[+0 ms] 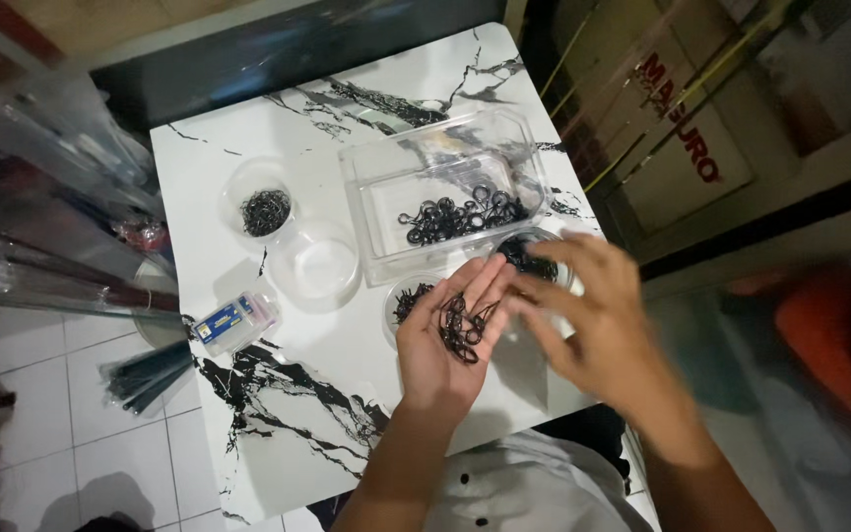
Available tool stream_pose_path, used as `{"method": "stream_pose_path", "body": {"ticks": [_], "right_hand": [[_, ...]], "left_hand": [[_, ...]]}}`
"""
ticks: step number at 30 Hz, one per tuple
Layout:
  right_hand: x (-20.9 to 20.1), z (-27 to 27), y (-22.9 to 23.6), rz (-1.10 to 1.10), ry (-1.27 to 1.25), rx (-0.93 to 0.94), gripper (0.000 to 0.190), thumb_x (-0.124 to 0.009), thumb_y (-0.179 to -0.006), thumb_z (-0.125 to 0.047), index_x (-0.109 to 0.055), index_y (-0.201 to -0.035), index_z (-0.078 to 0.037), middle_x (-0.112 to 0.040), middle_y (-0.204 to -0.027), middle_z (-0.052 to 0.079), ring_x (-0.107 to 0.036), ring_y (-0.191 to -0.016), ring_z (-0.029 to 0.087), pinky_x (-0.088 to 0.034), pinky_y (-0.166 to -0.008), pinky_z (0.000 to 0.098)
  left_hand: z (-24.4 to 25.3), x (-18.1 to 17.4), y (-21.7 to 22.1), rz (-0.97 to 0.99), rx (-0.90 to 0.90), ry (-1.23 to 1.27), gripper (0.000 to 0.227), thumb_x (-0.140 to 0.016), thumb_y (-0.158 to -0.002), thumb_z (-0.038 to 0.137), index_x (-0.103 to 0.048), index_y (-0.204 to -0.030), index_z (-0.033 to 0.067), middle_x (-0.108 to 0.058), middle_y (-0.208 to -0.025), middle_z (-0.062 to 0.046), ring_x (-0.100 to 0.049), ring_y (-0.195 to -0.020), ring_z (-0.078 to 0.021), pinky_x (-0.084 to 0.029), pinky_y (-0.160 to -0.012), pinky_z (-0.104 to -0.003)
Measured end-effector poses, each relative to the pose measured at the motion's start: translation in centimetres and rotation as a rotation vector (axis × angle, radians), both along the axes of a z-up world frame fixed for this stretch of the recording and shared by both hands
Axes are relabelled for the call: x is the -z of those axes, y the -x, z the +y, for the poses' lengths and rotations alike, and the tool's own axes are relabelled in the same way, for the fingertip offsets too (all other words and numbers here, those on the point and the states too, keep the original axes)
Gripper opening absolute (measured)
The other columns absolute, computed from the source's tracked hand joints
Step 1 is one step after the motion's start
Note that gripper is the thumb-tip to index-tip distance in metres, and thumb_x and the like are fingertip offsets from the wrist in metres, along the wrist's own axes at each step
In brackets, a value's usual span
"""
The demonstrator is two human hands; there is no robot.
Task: The person sorts small black metal fasteners by hand, picking them from a clear plastic tray and placing them into two separate clear bowls on a marble-patterned table. The person repeatedly transfers fasteners between the tray and bowls, organizing them into distinct piles.
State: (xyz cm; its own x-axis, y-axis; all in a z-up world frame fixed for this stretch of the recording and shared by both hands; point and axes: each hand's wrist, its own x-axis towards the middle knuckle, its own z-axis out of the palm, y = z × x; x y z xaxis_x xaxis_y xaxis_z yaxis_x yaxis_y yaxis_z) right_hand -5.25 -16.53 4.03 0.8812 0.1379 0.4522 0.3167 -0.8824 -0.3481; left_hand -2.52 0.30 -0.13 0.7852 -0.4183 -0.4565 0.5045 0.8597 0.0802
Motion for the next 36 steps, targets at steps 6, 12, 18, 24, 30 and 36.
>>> {"method": "stream_pose_path", "body": {"ticks": [6, 12, 18, 24, 30, 36], "right_hand": [[-1.1, 1.2, 0.5, 0.1, -0.001, -0.298, 0.035, -0.07, -0.096, -0.018, -0.072, -0.13, -0.023, -0.053, -0.147, 0.009, -0.043, -0.136, 0.041, -0.037, -0.111, 0.0543], [-0.1, 3.1, -0.2, 0.151, -0.074, -0.363, 0.024, -0.068, -0.096, -0.01, -0.073, -0.119, -0.013, -0.059, -0.135, 0.013, -0.047, -0.134, 0.041, -0.044, -0.107, 0.0531], [0.0, 6.3, -0.9, 0.123, -0.124, -0.473, 0.016, -0.063, -0.101, -0.012, -0.066, -0.115, -0.005, -0.061, -0.127, 0.013, -0.054, -0.123, 0.037, -0.05, -0.097, 0.0468], [-0.5, 8.7, -1.0, 0.14, -0.179, -0.457, 0.011, -0.059, -0.102, -0.003, -0.061, -0.113, -0.001, -0.057, -0.12, 0.017, -0.056, -0.111, 0.036, -0.047, -0.095, 0.0421], [3.0, 10.1, -0.5, 0.159, -0.003, -0.413, 0.037, -0.077, -0.089, -0.027, -0.07, -0.125, -0.018, -0.063, -0.136, 0.008, -0.054, -0.125, 0.039, -0.046, -0.102, 0.0592], [3.2, 11.1, -0.2, -0.025, -0.015, -0.473, 0.02, -0.08, -0.092, -0.023, -0.072, -0.108, -0.015, -0.065, -0.119, 0.004, -0.06, -0.115, 0.031, -0.041, -0.093, 0.0474]], "left_hand": [[-0.2, -0.6, -0.1, 0.049, -0.052, -0.12, 0.045, -0.046, -0.097, 0.023, -0.06, -0.127, -0.0074, -0.059, -0.141, -0.03, -0.055, -0.135, -0.0386, -0.04, -0.119, -0.046], [1.8, 0.5, 0.3, 0.002, -0.06, -0.141, 0.046, -0.051, -0.097, 0.026, -0.063, -0.13, -0.0041, -0.064, -0.141, -0.024, -0.066, -0.106, -0.0297, -0.052, -0.073, -0.029], [5.4, 2.2, 0.6, -0.016, -0.209, -0.108, 0.05, -0.048, -0.098, 0.025, -0.058, -0.133, -0.0091, -0.055, -0.147, -0.032, -0.056, -0.133, -0.04, -0.049, -0.088, -0.038], [8.1, -0.8, 0.5, 0.225, -0.335, -0.175, 0.047, -0.043, -0.098, 0.024, -0.057, -0.131, -0.0068, -0.056, -0.148, -0.029, -0.053, -0.141, -0.0401, -0.041, -0.119, -0.046], [8.1, 1.5, 0.6, 0.18, -0.411, -0.189, 0.049, -0.039, -0.101, 0.025, -0.055, -0.131, -0.0105, -0.056, -0.145, -0.034, -0.053, -0.138, -0.0446, -0.041, -0.118, -0.047], [7.3, 3.3, 0.5, 0.156, -0.357, -0.148, 0.05, -0.048, -0.094, 0.024, -0.056, -0.131, -0.0081, -0.056, -0.145, -0.031, -0.053, -0.139, -0.0418, -0.041, -0.117, -0.048]]}}
